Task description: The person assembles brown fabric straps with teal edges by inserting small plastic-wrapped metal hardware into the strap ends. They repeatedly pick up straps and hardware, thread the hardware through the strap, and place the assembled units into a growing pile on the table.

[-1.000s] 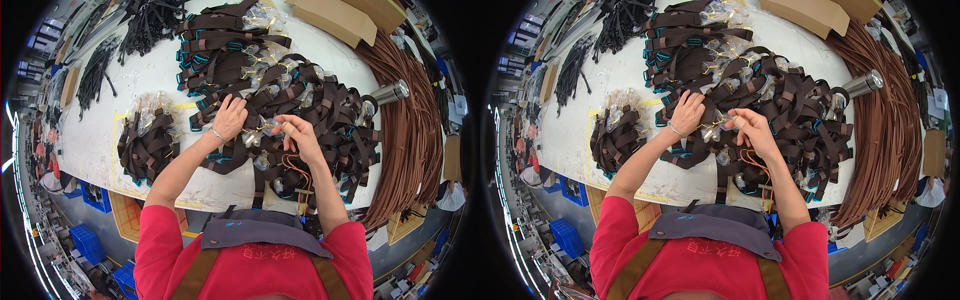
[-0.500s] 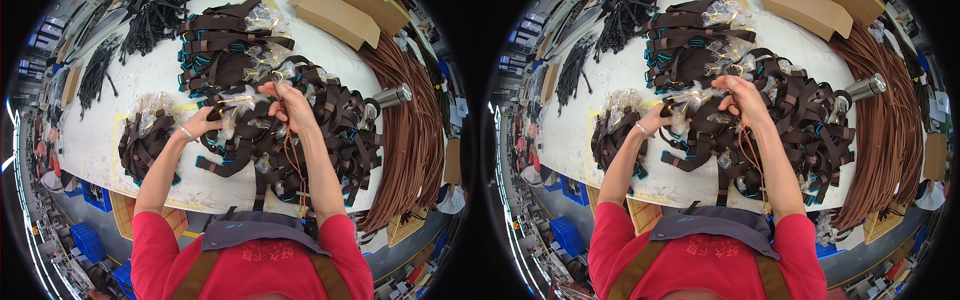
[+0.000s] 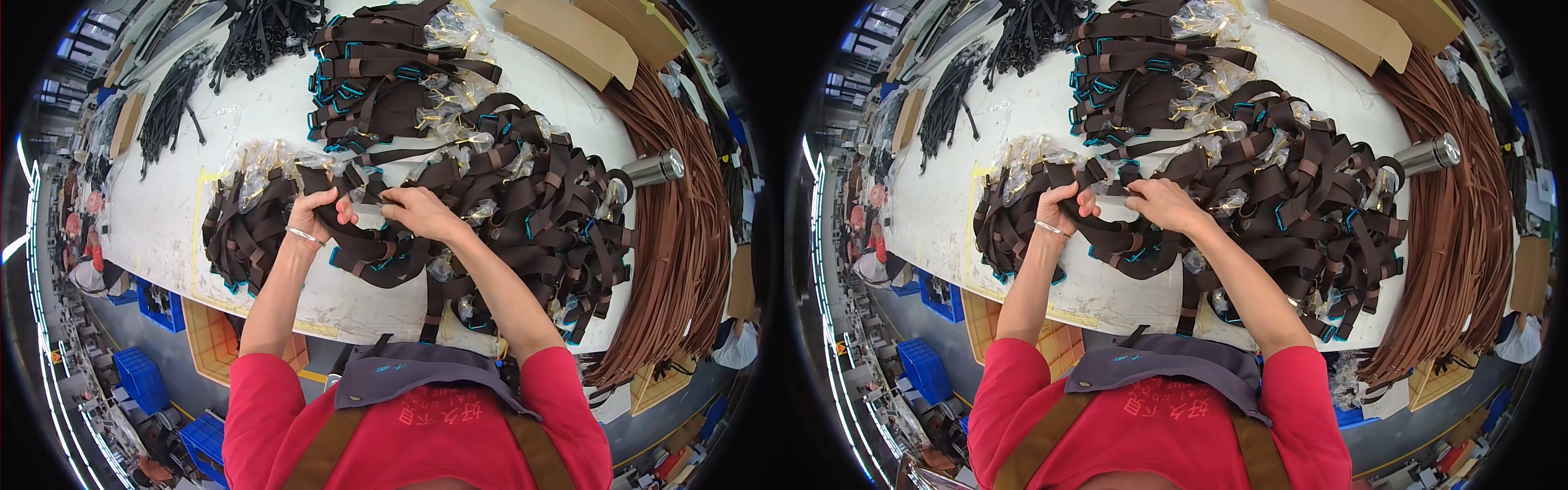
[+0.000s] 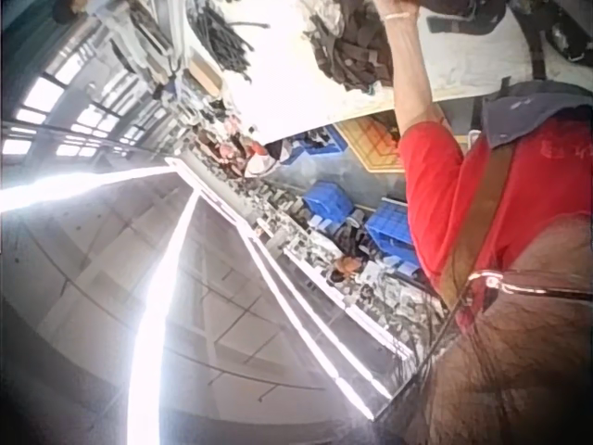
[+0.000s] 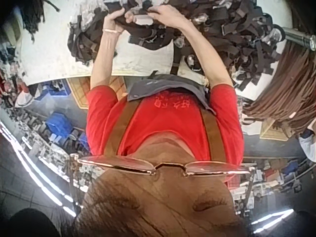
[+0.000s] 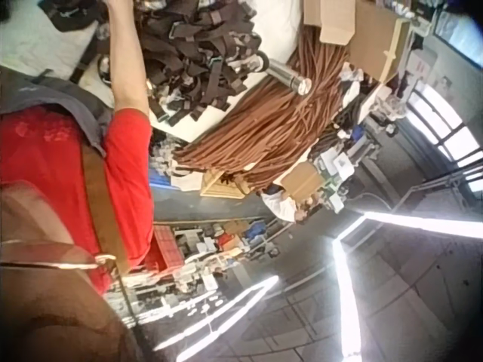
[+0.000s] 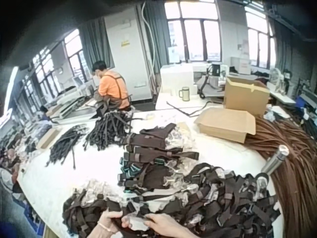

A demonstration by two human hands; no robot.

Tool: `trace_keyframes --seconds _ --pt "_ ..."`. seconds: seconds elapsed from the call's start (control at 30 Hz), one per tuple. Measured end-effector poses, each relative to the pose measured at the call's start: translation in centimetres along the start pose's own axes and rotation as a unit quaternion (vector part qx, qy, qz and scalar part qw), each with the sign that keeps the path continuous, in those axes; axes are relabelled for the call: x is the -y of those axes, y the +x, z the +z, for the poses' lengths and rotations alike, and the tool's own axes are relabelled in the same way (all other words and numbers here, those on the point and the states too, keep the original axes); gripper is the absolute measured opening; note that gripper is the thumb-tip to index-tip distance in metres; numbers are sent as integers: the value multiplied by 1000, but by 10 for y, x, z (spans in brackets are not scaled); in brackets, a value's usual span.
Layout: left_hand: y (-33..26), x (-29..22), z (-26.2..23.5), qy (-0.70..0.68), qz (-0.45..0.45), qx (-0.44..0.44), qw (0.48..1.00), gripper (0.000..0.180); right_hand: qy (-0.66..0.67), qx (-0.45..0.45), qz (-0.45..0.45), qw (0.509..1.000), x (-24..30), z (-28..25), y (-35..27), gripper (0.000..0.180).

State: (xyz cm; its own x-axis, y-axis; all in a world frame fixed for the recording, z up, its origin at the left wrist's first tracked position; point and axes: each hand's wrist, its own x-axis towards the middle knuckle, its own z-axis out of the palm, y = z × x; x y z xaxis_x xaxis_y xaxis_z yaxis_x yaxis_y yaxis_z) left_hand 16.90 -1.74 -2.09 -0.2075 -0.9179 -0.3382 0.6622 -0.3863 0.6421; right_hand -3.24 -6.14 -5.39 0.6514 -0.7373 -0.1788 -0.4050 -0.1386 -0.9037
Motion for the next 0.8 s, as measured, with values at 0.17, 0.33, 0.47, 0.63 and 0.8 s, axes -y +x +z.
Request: trace_keyframes --seconds 0.17,0.33,0.47,0.63,0.8 --pt "-8 -8 0 14 38 17 999 10 -98 -29 -6 995 -4 11 -6 34" --pt "-24 -17 -12 112 66 -20 991 13 30 -46 -2 998 -12 -6 -39 31" --pt "-31 -23 -15 106 37 -110 988 26 19 -33 78 996 -4 -18 -53 30" --pt "-35 -22 0 130 43 -69 988 27 -105 -171 -101 974 20 7 -29 24" --pt "-41 -29 8 84 38 -23 995 28 -271 -113 -57 954 10 20 -16 26"
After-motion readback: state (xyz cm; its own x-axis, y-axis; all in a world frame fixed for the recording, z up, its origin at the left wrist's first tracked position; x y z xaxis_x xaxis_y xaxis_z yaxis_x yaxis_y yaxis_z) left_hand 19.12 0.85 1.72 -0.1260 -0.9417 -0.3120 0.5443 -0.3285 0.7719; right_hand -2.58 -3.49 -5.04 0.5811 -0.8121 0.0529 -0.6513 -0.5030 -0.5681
